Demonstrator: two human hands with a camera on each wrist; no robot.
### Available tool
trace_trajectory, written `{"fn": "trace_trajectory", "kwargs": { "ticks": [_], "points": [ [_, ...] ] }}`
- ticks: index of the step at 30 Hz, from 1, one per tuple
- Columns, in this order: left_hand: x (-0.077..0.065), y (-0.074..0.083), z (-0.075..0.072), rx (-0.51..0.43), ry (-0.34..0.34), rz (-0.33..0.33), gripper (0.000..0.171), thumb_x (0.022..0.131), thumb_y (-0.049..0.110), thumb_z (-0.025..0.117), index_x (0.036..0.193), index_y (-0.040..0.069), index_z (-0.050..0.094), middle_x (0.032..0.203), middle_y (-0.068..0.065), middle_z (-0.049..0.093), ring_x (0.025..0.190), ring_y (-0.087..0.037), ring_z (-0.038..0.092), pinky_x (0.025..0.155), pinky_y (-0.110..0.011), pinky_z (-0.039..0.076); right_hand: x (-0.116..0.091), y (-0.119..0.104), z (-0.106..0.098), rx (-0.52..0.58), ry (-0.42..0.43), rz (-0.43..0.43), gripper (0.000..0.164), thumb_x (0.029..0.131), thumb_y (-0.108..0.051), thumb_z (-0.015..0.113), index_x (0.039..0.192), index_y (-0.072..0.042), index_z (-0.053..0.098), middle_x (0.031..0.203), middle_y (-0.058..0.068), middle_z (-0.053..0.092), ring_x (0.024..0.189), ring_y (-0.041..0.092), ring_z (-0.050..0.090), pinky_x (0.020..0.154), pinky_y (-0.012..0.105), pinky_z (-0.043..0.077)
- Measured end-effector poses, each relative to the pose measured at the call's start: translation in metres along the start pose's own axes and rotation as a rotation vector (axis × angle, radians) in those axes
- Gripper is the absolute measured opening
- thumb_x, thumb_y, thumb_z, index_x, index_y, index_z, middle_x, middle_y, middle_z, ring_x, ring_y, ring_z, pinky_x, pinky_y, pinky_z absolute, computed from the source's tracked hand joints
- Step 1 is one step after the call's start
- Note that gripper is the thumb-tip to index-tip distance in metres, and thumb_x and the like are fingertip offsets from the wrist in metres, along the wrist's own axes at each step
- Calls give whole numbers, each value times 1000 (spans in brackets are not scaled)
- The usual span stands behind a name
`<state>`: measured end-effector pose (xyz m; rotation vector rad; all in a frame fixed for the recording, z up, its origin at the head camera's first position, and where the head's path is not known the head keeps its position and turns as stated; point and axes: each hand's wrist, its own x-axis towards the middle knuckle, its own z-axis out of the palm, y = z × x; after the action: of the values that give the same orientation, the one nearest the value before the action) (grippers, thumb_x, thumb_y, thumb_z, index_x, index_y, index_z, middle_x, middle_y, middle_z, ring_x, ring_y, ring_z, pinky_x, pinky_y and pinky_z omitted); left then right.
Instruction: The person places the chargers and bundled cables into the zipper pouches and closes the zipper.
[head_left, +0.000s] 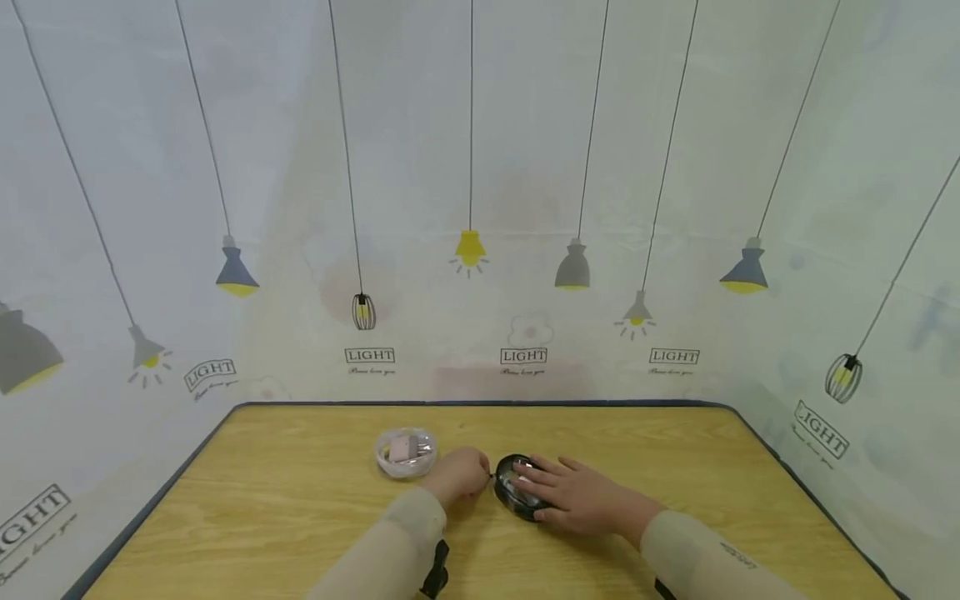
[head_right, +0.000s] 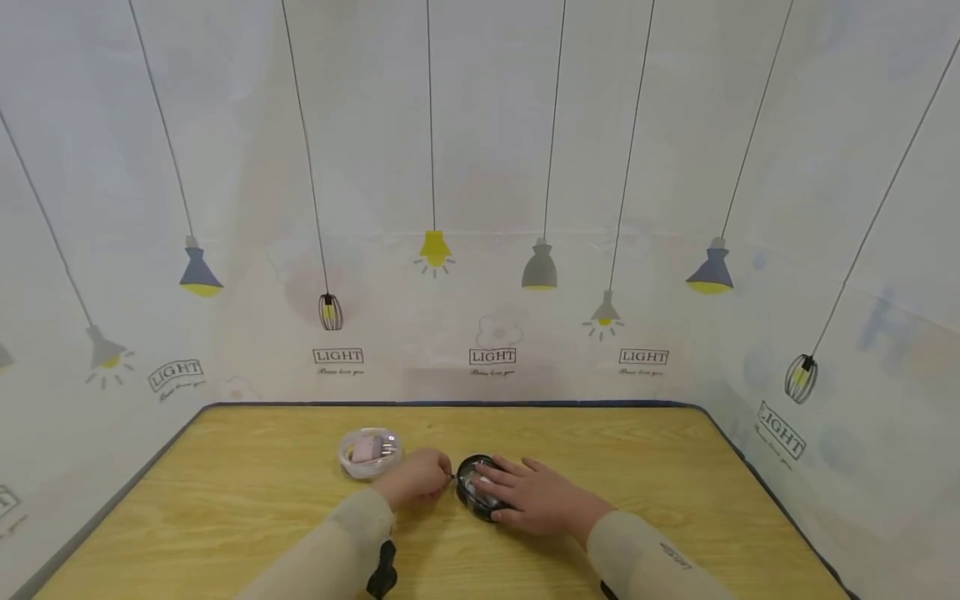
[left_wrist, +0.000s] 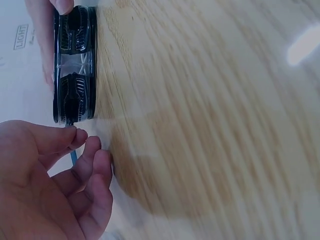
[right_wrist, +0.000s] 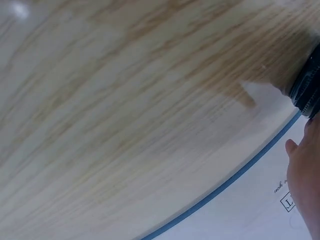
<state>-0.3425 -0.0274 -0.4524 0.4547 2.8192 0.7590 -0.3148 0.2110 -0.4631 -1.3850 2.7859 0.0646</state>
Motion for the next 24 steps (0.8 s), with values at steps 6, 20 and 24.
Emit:
{"fn": "trace_trajectory", "kwargs": {
  "ticks": [6,20,24],
  "points": [
    [-4,-2,-4,-63,-15,26,14,82,0,55,71,7,60,56,-2,54,47,-11,46,44,-23,36,1,-1,0,-2,-21,17,58,104,-51,26,156,-25,22,161,-1,17,146,28,16,110,56,23],
    [-10,-2,-4,3,-4,24,12,85,4,55,82,6,67,68,-3,59,56,-15,50,51,-28,41,3,-2,2,43,-54,33,59,105,-49,24,157,-22,18,162,3,12,146,33,12,112,54,22],
    [-14,2,-5,32,-8,17,15,85,5,57,91,7,70,83,-3,61,68,-19,53,62,-34,45,3,-4,1,61,-62,37,58,105,-47,25,157,-20,18,162,5,13,146,34,12,113,49,22]
  ]
}}
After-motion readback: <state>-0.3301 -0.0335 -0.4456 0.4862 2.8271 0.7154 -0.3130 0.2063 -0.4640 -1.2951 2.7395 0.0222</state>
